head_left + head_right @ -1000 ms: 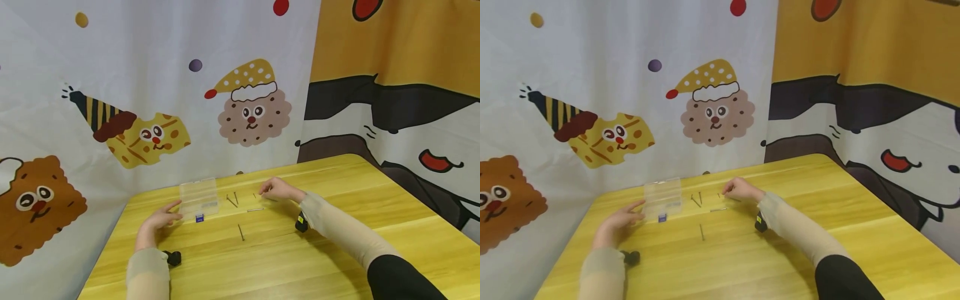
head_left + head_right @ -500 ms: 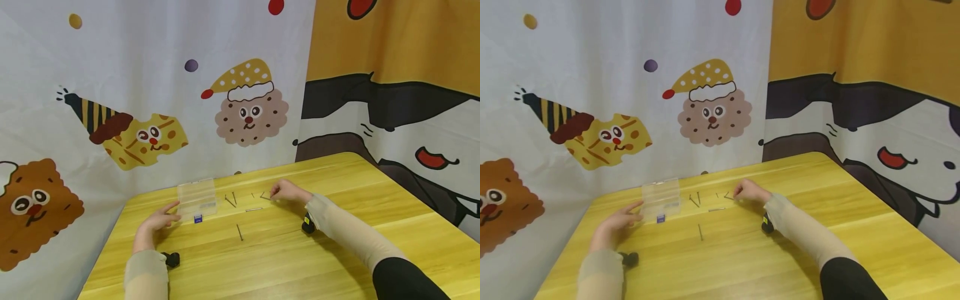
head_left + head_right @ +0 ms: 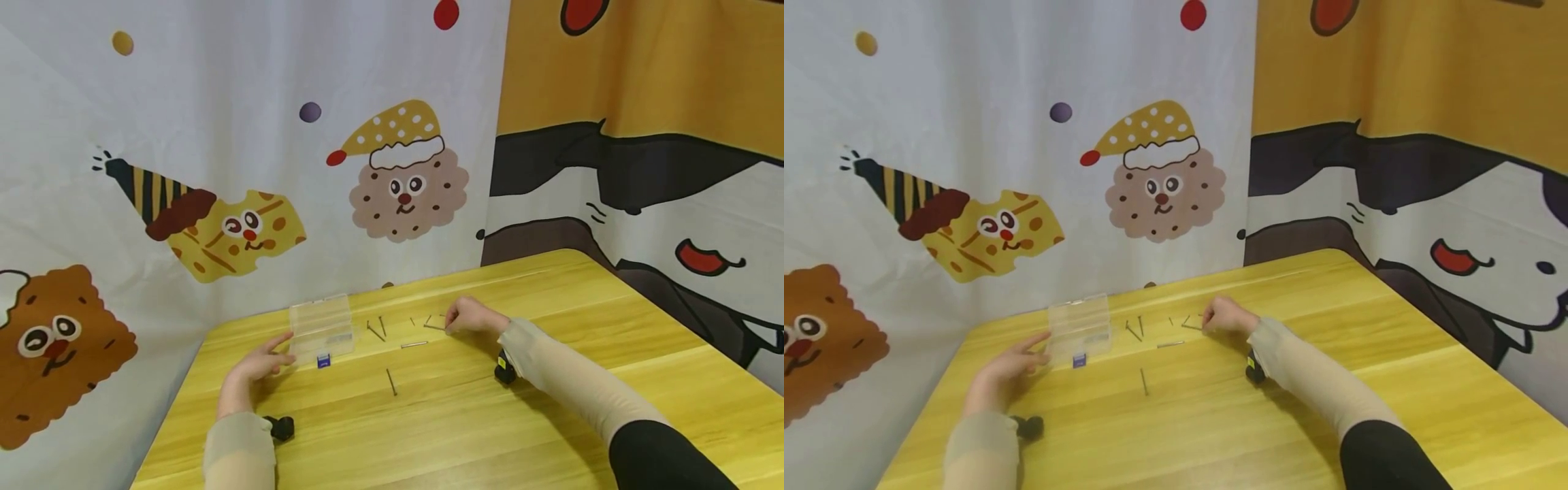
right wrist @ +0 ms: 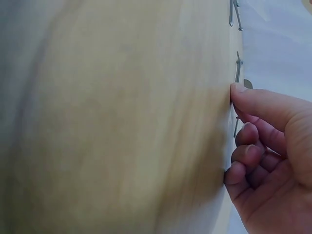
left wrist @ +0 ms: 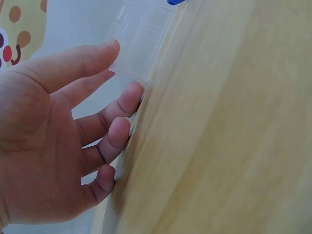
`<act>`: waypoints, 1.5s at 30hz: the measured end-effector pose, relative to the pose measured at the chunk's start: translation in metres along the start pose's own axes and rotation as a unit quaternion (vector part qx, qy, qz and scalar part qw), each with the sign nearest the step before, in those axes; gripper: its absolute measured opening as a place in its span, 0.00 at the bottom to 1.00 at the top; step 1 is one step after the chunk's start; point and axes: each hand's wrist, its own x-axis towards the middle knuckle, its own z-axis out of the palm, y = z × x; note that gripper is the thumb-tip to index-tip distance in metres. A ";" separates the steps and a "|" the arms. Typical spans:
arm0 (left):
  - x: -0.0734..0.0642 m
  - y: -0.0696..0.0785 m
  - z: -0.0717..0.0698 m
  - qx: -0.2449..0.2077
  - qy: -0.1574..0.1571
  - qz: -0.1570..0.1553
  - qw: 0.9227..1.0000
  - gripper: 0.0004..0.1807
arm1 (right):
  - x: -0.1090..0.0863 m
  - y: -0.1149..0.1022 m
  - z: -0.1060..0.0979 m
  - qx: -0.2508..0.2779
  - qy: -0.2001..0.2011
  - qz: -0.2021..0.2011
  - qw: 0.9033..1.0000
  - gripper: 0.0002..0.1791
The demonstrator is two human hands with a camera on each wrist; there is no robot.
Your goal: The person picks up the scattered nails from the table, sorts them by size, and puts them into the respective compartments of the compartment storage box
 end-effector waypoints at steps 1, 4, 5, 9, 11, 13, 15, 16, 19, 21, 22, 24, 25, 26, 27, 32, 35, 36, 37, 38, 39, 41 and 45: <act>0.000 -0.001 0.001 -0.001 0.001 0.001 1.000 0.39 | 0.000 0.000 0.001 0.002 -0.003 0.001 1.000 0.02; 0.001 -0.003 0.002 -0.007 0.002 0.001 1.000 0.39 | -0.001 -0.001 0.001 0.005 -0.012 0.005 1.000 0.02; 0.001 -0.003 0.002 -0.008 0.001 0.001 1.000 0.39 | -0.001 -0.002 0.001 0.005 -0.014 0.006 1.000 0.02; 0.001 -0.003 0.002 -0.011 0.002 -0.001 1.000 0.39 | 0.000 0.000 0.001 0.014 -0.023 0.003 1.000 0.04; 0.002 -0.002 0.001 -0.011 0.002 0.001 1.000 0.39 | 0.001 0.000 0.000 0.015 -0.029 -0.002 0.999 0.05; 0.001 -0.001 0.001 -0.009 0.001 0.005 1.000 0.40 | 0.002 0.001 0.000 0.011 -0.032 -0.008 0.999 0.06; 0.000 0.000 0.000 -0.009 0.004 0.004 1.000 0.40 | 0.003 0.002 -0.001 0.007 -0.035 -0.010 0.999 0.07; 0.000 0.000 0.000 -0.008 0.004 0.004 1.000 0.40 | 0.004 0.002 -0.001 0.007 -0.035 -0.011 0.999 0.07; 0.000 0.001 0.001 -0.007 0.002 0.004 1.000 0.40 | 0.004 0.002 -0.002 0.018 -0.033 -0.008 0.999 0.07; 0.000 0.000 0.001 -0.007 0.001 0.004 1.000 0.40 | 0.004 0.003 -0.002 0.025 -0.032 -0.006 0.999 0.07; 0.000 0.000 0.001 -0.006 0.001 0.005 1.000 0.40 | 0.004 0.003 -0.003 0.026 -0.031 -0.004 0.999 0.07; 0.000 0.000 0.001 -0.005 0.001 0.005 1.000 0.40 | 0.005 0.003 -0.005 0.024 -0.028 -0.005 0.999 0.07; 0.000 0.000 0.001 -0.004 0.001 0.005 1.000 0.39 | 0.006 0.003 -0.005 0.023 -0.027 -0.004 0.999 0.07; 0.000 0.001 0.001 -0.003 0.001 0.006 1.000 0.39 | 0.006 0.003 -0.006 0.024 -0.024 -0.004 0.999 0.06; 0.000 0.001 0.001 -0.003 0.002 0.006 1.000 0.39 | 0.006 0.003 -0.007 0.023 -0.021 -0.002 1.000 0.06; -0.001 0.003 0.002 -0.001 0.002 0.006 1.000 0.39 | 0.009 0.006 -0.010 0.012 -0.009 0.003 1.000 0.03; -0.001 0.004 0.002 -0.001 0.002 0.006 1.000 0.38 | 0.010 0.009 -0.011 0.024 -0.007 0.015 1.000 0.04; -0.001 0.003 0.002 0.000 0.001 0.006 1.000 0.38 | 0.010 0.010 -0.011 0.029 -0.007 0.019 0.999 0.04; -0.001 0.003 0.002 -0.001 0.001 0.007 1.000 0.38 | 0.010 0.010 -0.011 0.036 -0.006 0.023 0.999 0.05; 0.000 0.003 0.002 -0.002 0.000 0.008 1.000 0.38 | 0.011 0.011 -0.011 0.042 -0.005 0.027 0.999 0.06; 0.000 0.002 0.002 -0.002 -0.002 0.009 1.000 0.39 | 0.011 0.010 -0.012 0.045 -0.004 0.028 0.999 0.07; 0.001 0.000 0.001 -0.004 -0.006 0.010 1.000 0.39 | 0.011 0.010 -0.012 0.049 -0.004 0.032 0.998 0.08; 0.003 -0.003 -0.001 -0.003 -0.007 0.010 1.000 0.39 | 0.013 0.011 -0.012 0.046 -0.008 0.029 0.998 0.08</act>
